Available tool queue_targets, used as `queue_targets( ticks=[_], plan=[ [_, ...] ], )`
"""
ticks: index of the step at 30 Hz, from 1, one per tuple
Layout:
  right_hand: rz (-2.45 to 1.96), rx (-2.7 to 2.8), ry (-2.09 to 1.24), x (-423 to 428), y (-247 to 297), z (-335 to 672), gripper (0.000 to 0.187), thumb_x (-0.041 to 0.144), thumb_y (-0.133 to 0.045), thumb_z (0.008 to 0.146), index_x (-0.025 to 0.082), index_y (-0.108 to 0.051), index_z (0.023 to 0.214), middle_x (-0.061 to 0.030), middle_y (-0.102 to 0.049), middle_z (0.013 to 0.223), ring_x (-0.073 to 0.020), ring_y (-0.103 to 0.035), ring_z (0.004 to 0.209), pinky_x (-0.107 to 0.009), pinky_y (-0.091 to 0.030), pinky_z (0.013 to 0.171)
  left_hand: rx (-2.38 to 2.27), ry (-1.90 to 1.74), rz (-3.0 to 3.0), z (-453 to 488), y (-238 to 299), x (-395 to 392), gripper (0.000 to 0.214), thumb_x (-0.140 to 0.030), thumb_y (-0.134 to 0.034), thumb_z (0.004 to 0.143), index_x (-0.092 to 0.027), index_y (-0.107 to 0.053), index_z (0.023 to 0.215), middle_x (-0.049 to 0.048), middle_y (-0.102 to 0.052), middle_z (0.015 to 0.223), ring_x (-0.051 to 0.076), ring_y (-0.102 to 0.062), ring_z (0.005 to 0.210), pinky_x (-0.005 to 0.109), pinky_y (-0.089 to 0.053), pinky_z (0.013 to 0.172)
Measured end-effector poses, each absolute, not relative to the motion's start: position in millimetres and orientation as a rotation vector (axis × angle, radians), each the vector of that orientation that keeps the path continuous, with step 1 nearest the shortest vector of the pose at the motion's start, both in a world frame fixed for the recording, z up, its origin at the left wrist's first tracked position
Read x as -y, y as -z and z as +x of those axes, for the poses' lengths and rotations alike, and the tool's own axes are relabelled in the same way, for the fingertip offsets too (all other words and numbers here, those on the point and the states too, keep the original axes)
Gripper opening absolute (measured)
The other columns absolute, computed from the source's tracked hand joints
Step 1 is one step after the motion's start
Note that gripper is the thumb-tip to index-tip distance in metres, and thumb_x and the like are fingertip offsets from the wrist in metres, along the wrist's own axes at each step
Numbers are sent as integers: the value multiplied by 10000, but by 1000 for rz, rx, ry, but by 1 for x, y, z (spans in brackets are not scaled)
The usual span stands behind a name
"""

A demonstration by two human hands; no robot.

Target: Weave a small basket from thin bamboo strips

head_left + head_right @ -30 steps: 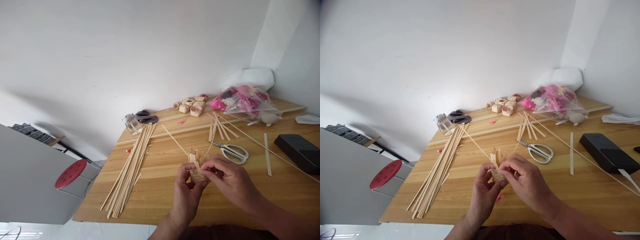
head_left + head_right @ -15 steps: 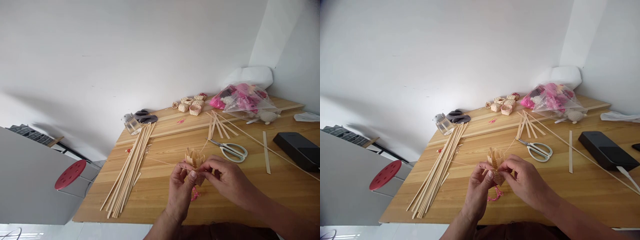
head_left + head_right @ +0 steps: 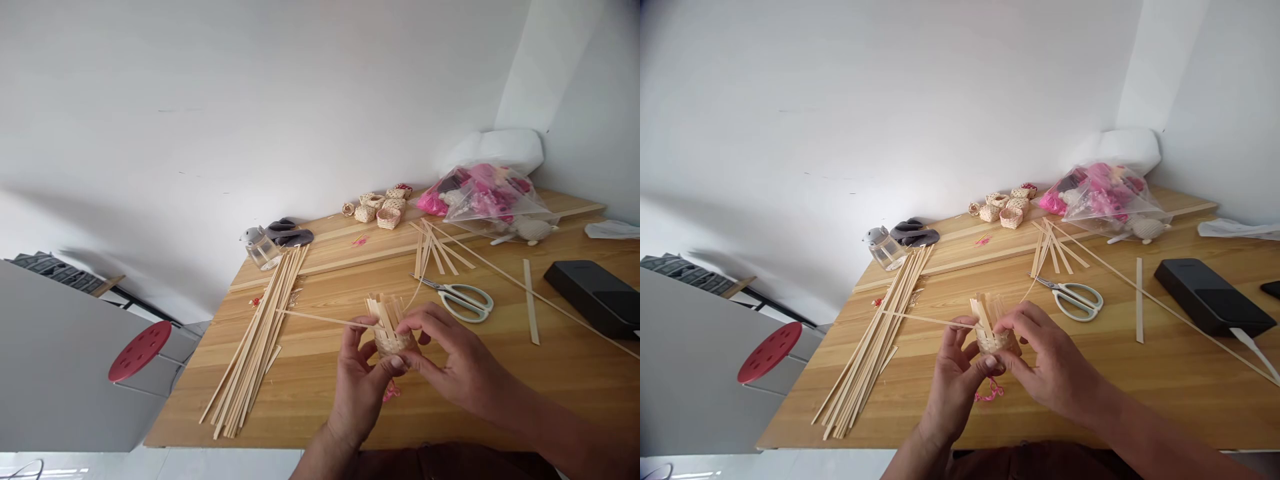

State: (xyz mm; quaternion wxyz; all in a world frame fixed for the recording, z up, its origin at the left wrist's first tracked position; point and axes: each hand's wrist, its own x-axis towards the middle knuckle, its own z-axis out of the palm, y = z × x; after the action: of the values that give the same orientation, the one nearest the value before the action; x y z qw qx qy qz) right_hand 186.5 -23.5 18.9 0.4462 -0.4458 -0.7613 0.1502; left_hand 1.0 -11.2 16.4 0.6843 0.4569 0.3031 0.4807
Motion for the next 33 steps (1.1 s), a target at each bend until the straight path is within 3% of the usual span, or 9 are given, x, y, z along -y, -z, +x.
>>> queue_targets(
  ticks=[4,8,12,23,26,29,33],
  plan=[
    [-1128,1937,-484,31,-29,193,288,165,-622,927,286,-522,1169,-48,-583,1114,-219,-597,972,-373,-532,823,-654,-1041,1049,0,-19,12,469,-212,-845,793,-242,-514,1123,35,-666,1096,180,-700,967,236,-597,685],
    [-1201,1985,-528,36,-31,196,572,183,-765,806,324,-480,1282,-65,-540,1279,-273,-568,1149,-427,-529,952,-734,-1027,1026,0,-18,13,438,-246,-827,808,-225,-510,1109,22,-710,926,155,-717,799,253,-610,658],
    [-1216,1927,-502,34,-25,194,466,154,-737,827,320,-501,1194,-45,-564,1183,-251,-585,1069,-395,-544,883,-834,-982,1017,0,-17,14,459,-279,-857,767,-200,-543,1091,27,-728,845,132,-704,660,231,-591,614],
    [-1164,1942,-376,36,-18,187,449,37,-607,822,283,-487,1177,-54,-563,1081,-247,-602,987,-413,-554,845,-899,-1009,1067,3,-22,14,343,-310,-854,763,-181,-579,921,27,-676,1034,68,-648,609,176,-542,545],
    [-1149,1907,-380,34,-13,187,444,59,-617,852,289,-487,1209,-52,-570,1086,-243,-616,990,-409,-572,846,-933,-1022,1073,3,-23,13,435,-313,-873,741,-215,-579,1047,34,-680,1049,95,-668,678,179,-550,568],
    [-1114,1848,-421,30,-12,190,427,145,-650,906,309,-484,1264,-56,-573,1150,-241,-624,1053,-406,-591,901,-896,-1090,1102,2,-25,12,656,-299,-918,683,-276,-561,1232,72,-626,1295,162,-701,904,209,-586,657],
    [-1075,1794,-575,25,-13,198,403,240,-658,948,333,-483,1298,-63,-562,1248,-246,-600,1178,-384,-606,965,-850,-1070,1181,-1,-24,9,532,-405,-831,804,-262,-618,1270,116,-542,1438,179,-697,930,252,-595,690]
  ],
)
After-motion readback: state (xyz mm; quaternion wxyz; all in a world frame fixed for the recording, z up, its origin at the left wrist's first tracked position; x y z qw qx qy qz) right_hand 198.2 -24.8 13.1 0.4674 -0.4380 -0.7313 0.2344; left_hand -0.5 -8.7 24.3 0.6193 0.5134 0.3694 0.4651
